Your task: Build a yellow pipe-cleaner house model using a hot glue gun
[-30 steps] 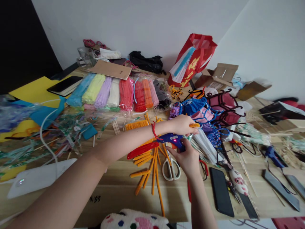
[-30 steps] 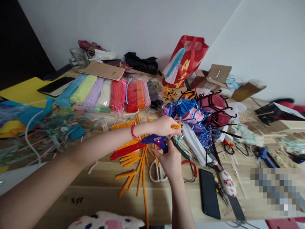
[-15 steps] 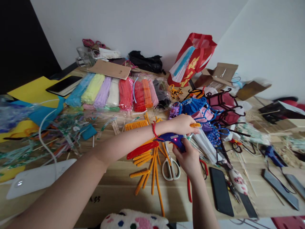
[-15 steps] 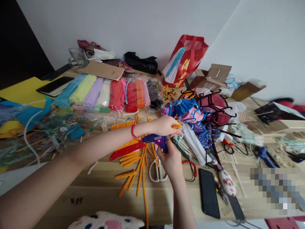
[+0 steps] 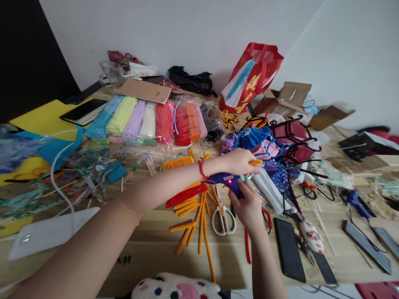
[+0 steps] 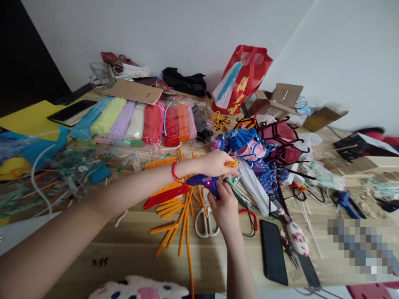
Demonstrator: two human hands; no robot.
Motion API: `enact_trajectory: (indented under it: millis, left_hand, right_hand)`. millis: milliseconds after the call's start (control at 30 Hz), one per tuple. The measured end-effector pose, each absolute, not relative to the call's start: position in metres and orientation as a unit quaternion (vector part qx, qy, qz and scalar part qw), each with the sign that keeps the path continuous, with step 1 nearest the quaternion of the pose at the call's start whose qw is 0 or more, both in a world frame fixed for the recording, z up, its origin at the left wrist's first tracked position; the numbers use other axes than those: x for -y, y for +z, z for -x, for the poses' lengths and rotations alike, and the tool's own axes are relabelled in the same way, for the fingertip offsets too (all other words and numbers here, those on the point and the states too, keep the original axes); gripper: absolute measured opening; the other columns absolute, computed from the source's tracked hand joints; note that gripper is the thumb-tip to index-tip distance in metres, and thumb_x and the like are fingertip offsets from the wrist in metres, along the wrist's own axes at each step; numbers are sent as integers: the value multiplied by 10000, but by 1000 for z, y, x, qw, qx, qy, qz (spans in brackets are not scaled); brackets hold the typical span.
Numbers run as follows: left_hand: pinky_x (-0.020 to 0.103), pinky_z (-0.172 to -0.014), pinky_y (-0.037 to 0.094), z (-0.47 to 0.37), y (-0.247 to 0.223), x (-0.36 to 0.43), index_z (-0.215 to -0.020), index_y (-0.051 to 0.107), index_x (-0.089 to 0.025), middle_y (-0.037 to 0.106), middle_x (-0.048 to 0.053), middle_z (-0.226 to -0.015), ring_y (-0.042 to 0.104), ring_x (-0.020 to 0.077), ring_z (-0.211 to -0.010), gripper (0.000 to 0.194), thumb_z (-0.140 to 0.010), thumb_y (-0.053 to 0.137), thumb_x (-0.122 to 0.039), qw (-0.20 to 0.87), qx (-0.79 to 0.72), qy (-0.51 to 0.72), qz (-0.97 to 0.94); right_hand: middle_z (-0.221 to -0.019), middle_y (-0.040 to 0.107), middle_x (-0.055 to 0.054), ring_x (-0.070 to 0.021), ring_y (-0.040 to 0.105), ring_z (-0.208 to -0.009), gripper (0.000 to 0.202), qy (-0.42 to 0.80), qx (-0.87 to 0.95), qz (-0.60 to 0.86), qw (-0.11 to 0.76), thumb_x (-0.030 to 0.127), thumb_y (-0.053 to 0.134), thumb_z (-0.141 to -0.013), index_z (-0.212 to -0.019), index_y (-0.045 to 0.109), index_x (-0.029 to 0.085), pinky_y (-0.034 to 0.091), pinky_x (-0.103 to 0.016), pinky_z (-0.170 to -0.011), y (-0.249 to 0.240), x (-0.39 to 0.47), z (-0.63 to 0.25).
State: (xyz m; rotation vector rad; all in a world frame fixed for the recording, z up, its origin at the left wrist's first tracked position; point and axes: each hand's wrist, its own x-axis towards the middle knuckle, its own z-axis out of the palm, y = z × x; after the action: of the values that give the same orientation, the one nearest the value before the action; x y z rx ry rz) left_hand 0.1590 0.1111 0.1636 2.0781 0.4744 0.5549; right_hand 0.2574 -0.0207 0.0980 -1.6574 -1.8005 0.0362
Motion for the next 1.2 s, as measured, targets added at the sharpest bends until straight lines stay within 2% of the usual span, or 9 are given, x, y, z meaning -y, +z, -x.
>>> enact_trajectory:
  millis: [200,400,1200]
  left_hand:
    - [238,-574,330,-159,165,-112,-578,580,-144,573,-12,-539,509,109,-536,315,-803,586,-365,435,-189,211,-855]
    - [228,-569,337,-159,166,-112,-616,605,-143,581,-16,-550,517,104,-540,297,-810,577,-366,434,-194,199,-857]
    - [243,-574,319,-156,168,-110,-553,574,-144,555,-20,-509,508,101,-519,332,-811,590,-352,427,-200,211,-856]
  right_hand:
    - [-741,579,-38,-172,554,-626,250,19,691,640,337,321,507,-844,-967,638,148,462,-275,-583,98,21,-257]
    - [-787,633,-66,-200,603,-674,260,18,687,640,344,336,515,-843,-990,640,161,481,-293,-606,95,21,-258]
    - [-800,661,-80,-214,624,-711,264,20,684,643,344,333,513,-837,-989,647,164,496,-303,-627,95,20,-255]
